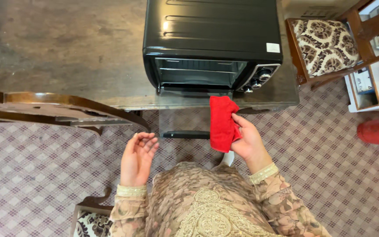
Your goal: The person wipes the exterior of a black toaster oven with a red cloth. They clean the top, sides, and front, then open the door to wipe the glass and interior surfaces before closing it and continuing to wipe the exterior.
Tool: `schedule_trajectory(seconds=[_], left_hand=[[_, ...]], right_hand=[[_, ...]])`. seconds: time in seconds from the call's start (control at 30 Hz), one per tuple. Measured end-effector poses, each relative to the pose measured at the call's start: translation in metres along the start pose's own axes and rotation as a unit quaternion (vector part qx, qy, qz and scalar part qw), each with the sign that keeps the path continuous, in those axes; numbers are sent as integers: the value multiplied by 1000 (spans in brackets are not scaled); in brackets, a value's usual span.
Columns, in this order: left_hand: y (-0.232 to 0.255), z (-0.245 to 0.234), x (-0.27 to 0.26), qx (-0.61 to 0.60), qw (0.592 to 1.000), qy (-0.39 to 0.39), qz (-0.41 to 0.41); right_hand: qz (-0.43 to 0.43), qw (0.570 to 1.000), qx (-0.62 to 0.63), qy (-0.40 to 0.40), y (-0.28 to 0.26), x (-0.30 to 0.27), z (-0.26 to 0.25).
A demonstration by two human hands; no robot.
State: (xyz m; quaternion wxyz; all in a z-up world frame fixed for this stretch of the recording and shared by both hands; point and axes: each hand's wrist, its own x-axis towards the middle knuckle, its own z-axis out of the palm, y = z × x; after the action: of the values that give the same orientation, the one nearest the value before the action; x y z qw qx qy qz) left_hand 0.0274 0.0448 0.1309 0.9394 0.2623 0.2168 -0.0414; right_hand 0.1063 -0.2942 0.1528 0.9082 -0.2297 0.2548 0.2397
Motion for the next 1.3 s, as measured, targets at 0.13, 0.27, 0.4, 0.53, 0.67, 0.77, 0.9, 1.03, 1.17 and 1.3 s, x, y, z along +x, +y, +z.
schedule_trajectory(seconds=[0.13,0.27,0.4,0.53,0.67,0.77,0.9,1.03,1.17,1.3], left_hand=[[-2,12,-6,27,1000,-4,0],[-20,36,-2,50,998,-19,-30],[-30,62,4,67,995,-60,-39],[-33,83,7,98,991,-82,-43],[-34,98,21,61,996,-54,-41],[-33,98,29,28,998,-56,5],[-35,95,33,-7,999,-47,5],[-42,95,39,-34,999,-18,11],[-47,92,34,-54,998,2,17],[-41,81,27,-81,995,28,41]], right_hand=[[-3,1000,8,-12,-2,-13,3],[9,1000,-10,2,2,-17,12],[3,999,5,-33,-3,-20,24],[-6,996,-14,-83,-15,-21,28],[-44,996,-14,-72,-29,-19,31],[-51,995,31,-77,-46,-10,25],[-52,994,56,-72,-70,7,10],[4,993,76,-90,-87,26,10],[-48,984,98,-144,-93,45,27],[-95,982,30,-158,-100,86,33]])
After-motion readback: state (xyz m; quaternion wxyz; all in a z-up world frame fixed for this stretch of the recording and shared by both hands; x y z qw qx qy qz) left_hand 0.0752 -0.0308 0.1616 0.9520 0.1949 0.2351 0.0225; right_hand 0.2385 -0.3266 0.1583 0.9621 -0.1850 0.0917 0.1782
